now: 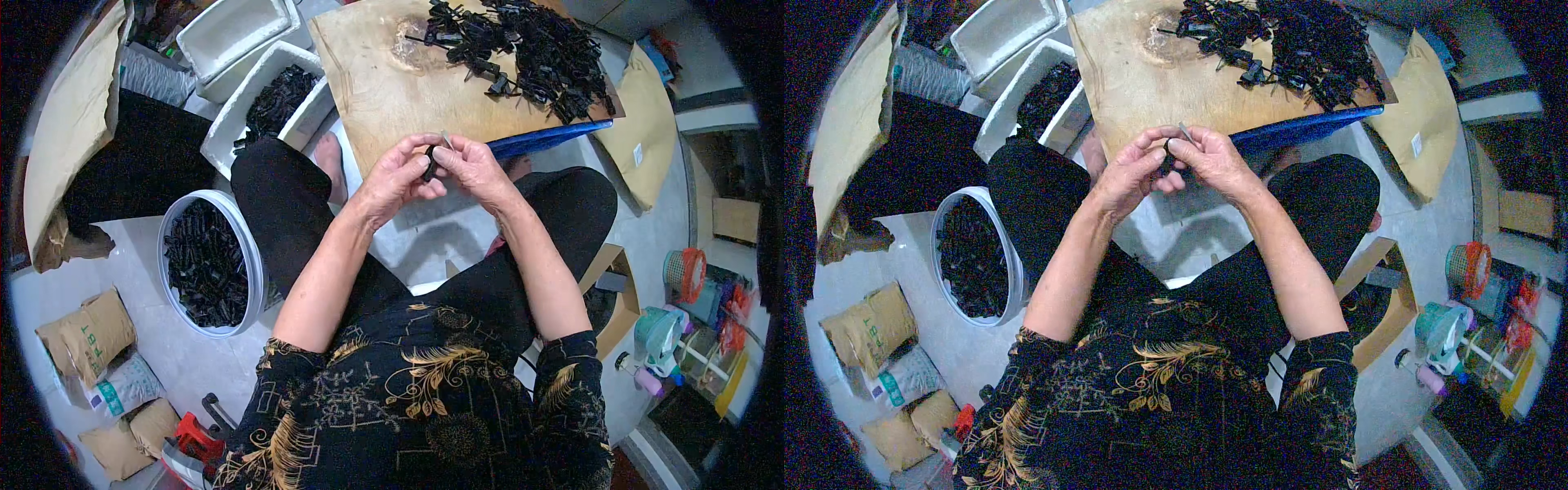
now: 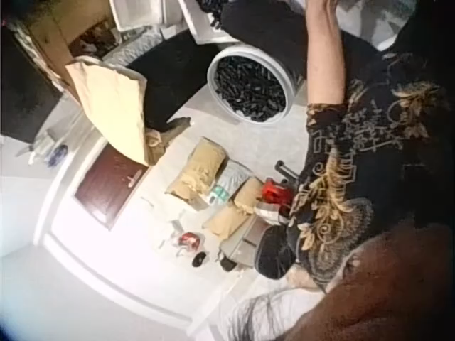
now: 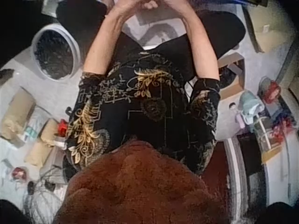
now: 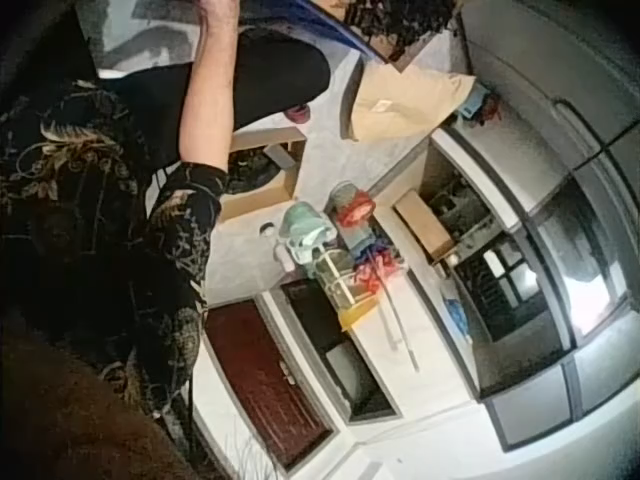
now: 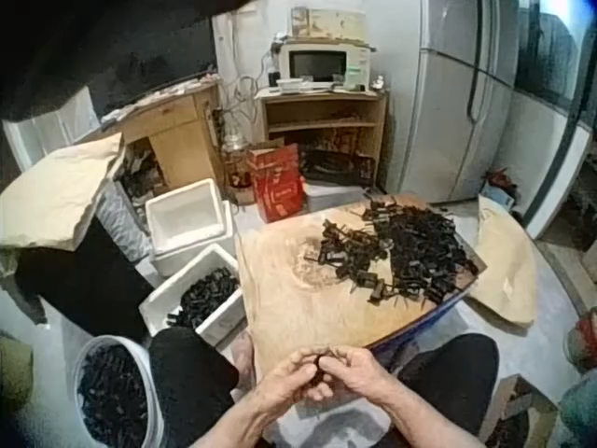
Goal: Assembling small black plastic parts by hand at a workbench.
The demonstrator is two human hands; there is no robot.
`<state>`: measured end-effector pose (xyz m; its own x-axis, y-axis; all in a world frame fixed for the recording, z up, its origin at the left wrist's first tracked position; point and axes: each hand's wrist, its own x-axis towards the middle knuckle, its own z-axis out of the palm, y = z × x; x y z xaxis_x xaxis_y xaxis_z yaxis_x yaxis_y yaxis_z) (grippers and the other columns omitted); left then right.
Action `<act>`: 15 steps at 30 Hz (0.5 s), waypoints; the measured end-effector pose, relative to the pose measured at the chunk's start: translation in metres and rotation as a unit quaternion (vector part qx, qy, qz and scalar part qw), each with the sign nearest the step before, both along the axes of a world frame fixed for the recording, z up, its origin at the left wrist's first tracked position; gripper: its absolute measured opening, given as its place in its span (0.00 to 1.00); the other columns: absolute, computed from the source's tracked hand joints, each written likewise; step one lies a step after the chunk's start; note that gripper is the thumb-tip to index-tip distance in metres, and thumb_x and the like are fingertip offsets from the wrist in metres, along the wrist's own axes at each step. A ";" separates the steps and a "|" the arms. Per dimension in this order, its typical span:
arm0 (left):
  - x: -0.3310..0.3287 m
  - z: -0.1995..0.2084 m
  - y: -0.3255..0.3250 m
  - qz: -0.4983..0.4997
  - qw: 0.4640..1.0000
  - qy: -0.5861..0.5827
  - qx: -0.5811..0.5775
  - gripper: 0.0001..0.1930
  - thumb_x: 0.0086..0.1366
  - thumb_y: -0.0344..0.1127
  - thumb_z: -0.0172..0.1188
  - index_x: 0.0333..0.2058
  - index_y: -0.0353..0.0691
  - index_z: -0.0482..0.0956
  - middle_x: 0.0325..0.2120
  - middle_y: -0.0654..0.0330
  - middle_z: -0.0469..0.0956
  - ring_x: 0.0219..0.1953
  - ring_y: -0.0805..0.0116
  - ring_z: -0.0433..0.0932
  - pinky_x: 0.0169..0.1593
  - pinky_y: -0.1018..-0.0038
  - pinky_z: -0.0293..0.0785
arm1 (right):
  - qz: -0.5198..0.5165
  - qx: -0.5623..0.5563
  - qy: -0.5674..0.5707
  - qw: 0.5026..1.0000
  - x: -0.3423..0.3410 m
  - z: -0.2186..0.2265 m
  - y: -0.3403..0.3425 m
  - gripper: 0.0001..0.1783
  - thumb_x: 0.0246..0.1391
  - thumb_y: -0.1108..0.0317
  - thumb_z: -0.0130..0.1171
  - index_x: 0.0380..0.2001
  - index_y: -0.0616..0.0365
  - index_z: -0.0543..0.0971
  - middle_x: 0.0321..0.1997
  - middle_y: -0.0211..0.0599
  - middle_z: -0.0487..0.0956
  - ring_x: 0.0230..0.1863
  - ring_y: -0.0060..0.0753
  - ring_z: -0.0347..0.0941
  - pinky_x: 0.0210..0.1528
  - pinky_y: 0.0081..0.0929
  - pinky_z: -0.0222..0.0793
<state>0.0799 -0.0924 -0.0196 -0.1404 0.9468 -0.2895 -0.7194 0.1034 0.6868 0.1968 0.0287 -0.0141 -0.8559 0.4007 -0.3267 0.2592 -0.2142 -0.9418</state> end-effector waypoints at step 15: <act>0.008 -0.013 0.008 0.136 0.948 0.287 -0.032 0.16 0.61 0.23 0.45 0.49 0.37 0.64 0.33 0.62 0.72 0.30 0.79 0.70 0.31 0.83 0.69 | -0.051 -0.144 -0.025 0.988 -0.011 0.004 -0.026 0.13 0.60 0.57 0.40 0.43 0.51 0.66 0.14 0.18 0.57 0.12 0.10 0.47 0.12 0.11 0.42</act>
